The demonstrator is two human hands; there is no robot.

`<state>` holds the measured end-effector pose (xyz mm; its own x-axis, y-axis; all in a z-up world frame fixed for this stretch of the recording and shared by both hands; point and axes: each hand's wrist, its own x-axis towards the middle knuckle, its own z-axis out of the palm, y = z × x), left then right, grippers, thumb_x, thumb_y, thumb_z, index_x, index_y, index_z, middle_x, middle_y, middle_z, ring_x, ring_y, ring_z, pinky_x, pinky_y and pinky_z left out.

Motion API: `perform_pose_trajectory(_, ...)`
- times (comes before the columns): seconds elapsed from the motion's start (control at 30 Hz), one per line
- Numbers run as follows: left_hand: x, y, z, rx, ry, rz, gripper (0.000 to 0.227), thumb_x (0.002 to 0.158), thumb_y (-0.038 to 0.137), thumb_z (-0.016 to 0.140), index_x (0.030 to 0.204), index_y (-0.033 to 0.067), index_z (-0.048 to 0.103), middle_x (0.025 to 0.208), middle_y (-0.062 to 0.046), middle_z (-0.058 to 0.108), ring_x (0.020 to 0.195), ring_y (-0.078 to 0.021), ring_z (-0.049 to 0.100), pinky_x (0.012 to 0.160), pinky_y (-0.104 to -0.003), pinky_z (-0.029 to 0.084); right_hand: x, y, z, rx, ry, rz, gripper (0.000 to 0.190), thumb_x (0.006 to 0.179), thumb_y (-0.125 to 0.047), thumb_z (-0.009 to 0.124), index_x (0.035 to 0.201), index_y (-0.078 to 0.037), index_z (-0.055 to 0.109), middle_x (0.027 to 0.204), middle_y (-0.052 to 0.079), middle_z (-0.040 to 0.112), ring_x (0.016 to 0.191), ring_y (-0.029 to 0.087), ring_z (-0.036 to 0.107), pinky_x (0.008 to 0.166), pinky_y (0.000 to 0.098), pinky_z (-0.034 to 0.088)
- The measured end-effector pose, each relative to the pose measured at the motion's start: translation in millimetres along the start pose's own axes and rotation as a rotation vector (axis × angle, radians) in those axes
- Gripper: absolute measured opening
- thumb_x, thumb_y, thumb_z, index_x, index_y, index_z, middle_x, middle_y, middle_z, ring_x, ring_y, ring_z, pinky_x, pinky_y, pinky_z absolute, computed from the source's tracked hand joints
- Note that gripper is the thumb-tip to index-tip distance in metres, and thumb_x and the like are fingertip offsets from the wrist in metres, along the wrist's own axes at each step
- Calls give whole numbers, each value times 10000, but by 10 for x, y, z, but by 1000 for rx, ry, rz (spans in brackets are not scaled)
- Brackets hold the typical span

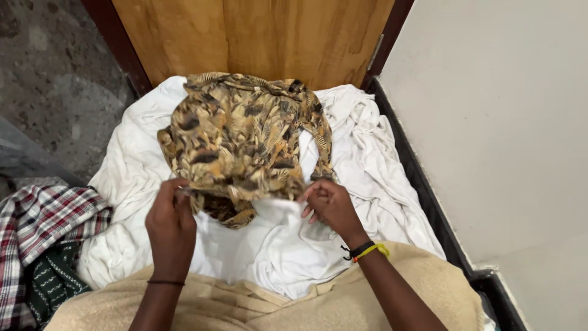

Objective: Buttoning a patterned short-sleeved shirt on a bed.

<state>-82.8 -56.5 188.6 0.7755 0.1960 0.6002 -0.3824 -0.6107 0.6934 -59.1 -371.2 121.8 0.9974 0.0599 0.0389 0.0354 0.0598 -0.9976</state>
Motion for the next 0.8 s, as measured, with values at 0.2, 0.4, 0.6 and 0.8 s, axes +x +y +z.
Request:
perform_pose_trajectory(0.2, -33, 56, 142, -12, -163, -108, 137, 1020, 46, 544, 1142, 14, 598, 796, -196, 621, 646, -328, 592, 623, -432, 467, -150, -89, 479, -766, 10, 79, 515, 752, -352, 886, 1043, -53, 584, 793, 140, 681, 712, 240, 679, 613, 354, 540)
perform_pose_trajectory(0.4, 215, 153, 294, -83, -119, -62, 106, 1079, 75, 528, 1145, 14, 583, 894, -210, 658, 777, -386, 641, 673, -445, 478, 86, 500, 847, -1190, 219, -525, 748, 635, -514, 885, 1044, 40, 595, 941, 262, 599, 816, 449, 638, 633, 524, 537)
perform_pose_trajectory(0.6, 466, 120, -67, 25, -220, 289, 202, 1003, 135, 577, 1169, 23, 602, 1012, -191, 718, 779, -377, 698, 613, -439, 539, 520, 462, 172, -1011, 607, -207, 213, 861, -134, 669, 1009, 12, 626, 919, 214, 654, 840, 421, 640, 733, 529, 511)
perform_pose_trajectory(0.8, 80, 16, -549, 516, -709, 366, 475, 853, 5, 588, 1283, 192, 670, 1099, -65, 721, 727, -299, 720, 642, -397, 581, -381, -975, -249, -1028, 505, -618, 465, 828, 71, 591, 1233, -117, 720, 985, 133, 729, 859, 290, 701, 767, 416, 566)
